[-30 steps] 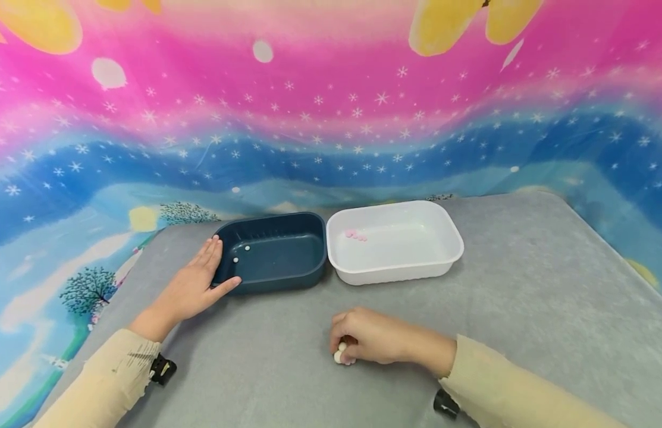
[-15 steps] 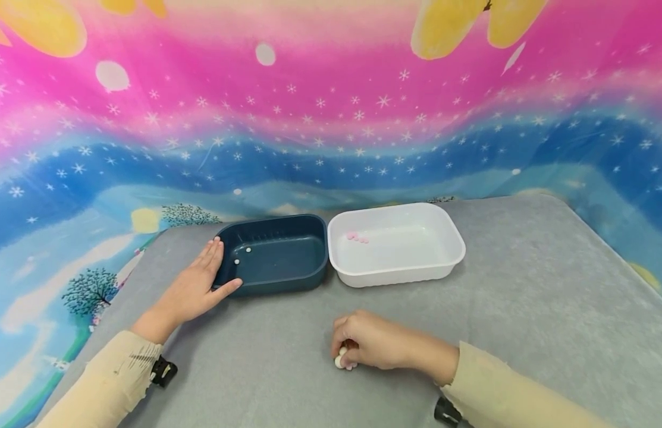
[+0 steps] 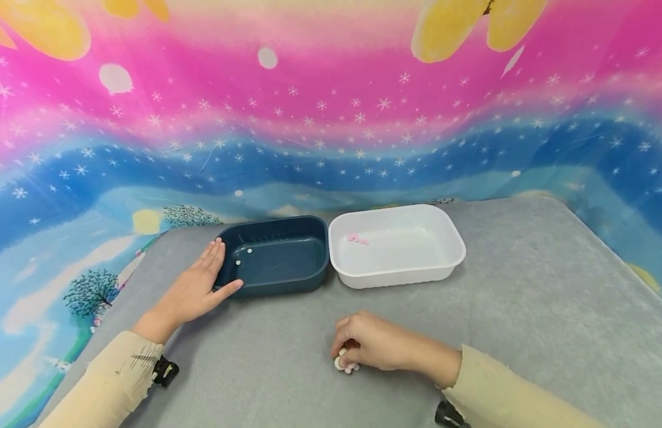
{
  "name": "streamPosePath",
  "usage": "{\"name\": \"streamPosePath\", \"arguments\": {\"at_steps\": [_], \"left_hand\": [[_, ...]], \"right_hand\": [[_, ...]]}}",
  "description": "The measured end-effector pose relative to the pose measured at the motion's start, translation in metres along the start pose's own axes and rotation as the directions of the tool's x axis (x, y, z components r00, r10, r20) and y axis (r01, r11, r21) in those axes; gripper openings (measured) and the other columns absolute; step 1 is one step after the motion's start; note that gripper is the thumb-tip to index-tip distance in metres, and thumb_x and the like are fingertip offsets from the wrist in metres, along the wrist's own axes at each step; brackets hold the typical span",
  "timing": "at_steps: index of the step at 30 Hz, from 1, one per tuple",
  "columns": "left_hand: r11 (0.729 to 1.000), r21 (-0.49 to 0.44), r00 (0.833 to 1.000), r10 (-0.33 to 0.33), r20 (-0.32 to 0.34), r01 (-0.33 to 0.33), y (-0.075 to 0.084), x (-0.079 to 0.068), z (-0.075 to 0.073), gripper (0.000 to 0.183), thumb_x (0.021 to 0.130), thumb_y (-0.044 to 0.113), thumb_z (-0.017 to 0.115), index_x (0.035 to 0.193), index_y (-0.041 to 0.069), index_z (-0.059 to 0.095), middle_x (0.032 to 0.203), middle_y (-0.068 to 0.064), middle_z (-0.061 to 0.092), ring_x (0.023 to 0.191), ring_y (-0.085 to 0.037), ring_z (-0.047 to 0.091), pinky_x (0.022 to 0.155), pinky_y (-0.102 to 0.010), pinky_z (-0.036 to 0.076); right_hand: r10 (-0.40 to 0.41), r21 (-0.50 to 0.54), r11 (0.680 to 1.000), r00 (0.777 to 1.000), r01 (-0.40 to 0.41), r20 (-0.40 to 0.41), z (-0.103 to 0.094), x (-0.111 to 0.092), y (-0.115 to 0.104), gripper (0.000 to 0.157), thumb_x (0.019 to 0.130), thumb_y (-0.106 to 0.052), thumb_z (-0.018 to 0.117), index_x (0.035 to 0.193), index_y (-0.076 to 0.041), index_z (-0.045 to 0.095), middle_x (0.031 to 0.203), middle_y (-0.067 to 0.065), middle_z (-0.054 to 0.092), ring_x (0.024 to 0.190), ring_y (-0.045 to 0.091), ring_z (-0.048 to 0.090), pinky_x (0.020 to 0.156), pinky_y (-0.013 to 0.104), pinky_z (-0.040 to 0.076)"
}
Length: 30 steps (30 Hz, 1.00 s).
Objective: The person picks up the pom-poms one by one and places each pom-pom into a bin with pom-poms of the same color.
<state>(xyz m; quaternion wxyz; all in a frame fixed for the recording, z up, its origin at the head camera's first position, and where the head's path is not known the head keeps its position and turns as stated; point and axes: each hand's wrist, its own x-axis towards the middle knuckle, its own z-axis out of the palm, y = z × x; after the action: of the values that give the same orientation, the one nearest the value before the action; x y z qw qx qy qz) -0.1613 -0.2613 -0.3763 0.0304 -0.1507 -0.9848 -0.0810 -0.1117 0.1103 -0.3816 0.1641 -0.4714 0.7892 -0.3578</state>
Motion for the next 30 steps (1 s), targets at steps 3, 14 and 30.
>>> {"name": "streamPosePath", "arguments": {"at_steps": [3,14,30], "left_hand": [[1.0,-0.005,1.0,-0.002,-0.003,0.002,0.0004,-0.0005,-0.0001,0.099,0.085,0.072,0.035,0.148,0.0,0.006,0.155,-0.015,0.001,0.144,-0.026,0.0,0.113,-0.049,0.017],[1.0,-0.017,1.0,-0.005,-0.01,0.004,-0.0002,-0.0002,0.001,0.099,0.085,0.071,0.036,0.148,0.001,0.005,0.155,-0.015,0.001,0.144,-0.025,-0.002,0.113,-0.049,0.017],[1.0,-0.024,1.0,0.0,-0.009,0.0,0.0012,-0.0005,0.0008,0.098,0.086,0.07,0.037,0.148,0.0,0.005,0.155,-0.016,0.0,0.144,-0.028,0.0,0.112,-0.05,0.017]], "right_hand": [[0.005,0.01,1.0,1.0,-0.004,-0.004,0.0001,0.0,0.0016,0.01,0.08,-0.015,0.07,0.09,-0.013,0.073,0.082,-0.012,0.061,0.073,-0.006,0.052,0.064,0.014,0.048],[-0.007,0.065,0.998,0.999,0.01,-0.048,-0.0027,0.0014,0.0012,0.009,0.083,-0.011,0.068,0.089,-0.009,0.072,0.083,-0.006,0.065,0.072,-0.004,0.055,0.063,0.017,0.05],[-0.047,0.053,0.997,0.996,0.05,-0.071,-0.004,0.0017,-0.0032,0.009,0.085,-0.013,0.065,0.089,-0.009,0.072,0.082,-0.009,0.064,0.072,-0.004,0.056,0.063,0.016,0.05]]}}
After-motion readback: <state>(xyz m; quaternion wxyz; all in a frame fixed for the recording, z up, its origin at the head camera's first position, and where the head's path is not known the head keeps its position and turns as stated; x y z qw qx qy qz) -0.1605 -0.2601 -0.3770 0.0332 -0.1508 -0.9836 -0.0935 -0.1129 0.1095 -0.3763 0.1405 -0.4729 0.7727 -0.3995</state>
